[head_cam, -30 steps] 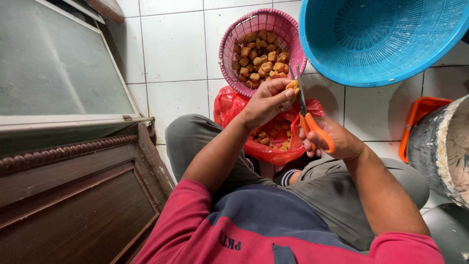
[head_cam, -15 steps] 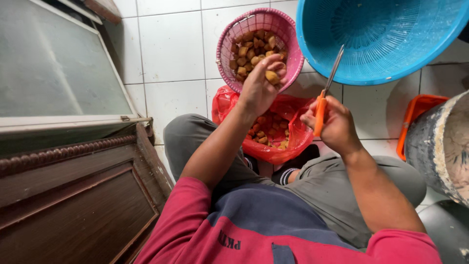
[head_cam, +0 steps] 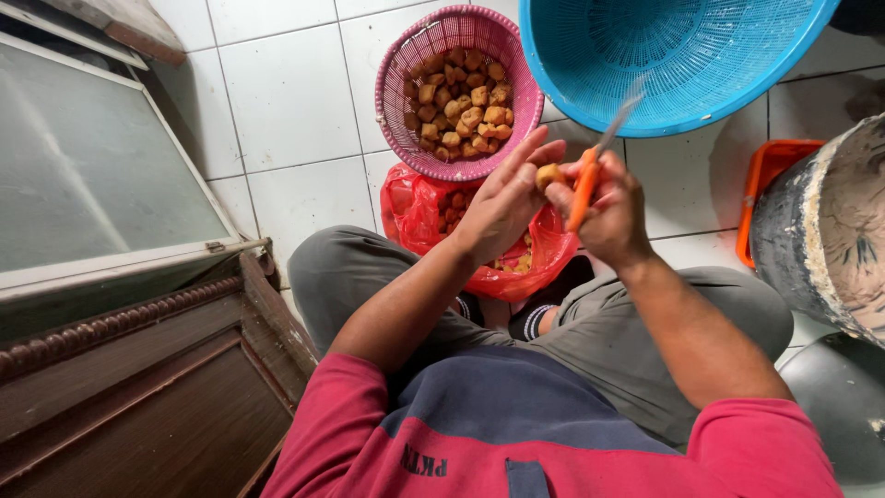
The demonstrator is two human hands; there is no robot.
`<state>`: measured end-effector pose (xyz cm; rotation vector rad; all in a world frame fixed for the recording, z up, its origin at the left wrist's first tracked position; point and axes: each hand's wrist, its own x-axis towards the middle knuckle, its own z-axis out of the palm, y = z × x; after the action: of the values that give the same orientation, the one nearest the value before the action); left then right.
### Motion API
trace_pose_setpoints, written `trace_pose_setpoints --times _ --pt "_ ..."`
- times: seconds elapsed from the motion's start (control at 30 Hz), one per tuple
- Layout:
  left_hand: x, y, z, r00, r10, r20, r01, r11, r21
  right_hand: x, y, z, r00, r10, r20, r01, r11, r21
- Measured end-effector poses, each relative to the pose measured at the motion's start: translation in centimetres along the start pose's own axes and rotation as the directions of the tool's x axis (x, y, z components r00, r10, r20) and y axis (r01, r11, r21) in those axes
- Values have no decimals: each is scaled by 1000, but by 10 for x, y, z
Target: The person sits on the floor and uses orange-handled scissors to trim edges off pieces of fried tofu. They take pieces from a red plastic bag, cut them over the bag so trimmings fall in, and place the trimmed pieces into a pink basket.
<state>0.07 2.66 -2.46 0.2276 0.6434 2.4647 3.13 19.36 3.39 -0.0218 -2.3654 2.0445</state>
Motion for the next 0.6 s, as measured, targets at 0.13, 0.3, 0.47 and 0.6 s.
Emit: trace_pose_setpoints --times 0.13,0.3,0.47,0.6 --pt "3 -12 -7 994 -34 -100 40 997 61 3 4 -3 999 -34 5 32 976 218" --pt "10 6 -28 969 46 -241 -69 994 -86 -7 -4 -6 972 -95 216 71 991 115" --pt "16 52 -44 933 160 -323 -199 976 -90 -16 -6 -11 728 296 619 -527 819 229" --pt "17 58 -42 936 180 -303 -235 959 -156 -20 4 -11 626 386 677 -583 809 77"
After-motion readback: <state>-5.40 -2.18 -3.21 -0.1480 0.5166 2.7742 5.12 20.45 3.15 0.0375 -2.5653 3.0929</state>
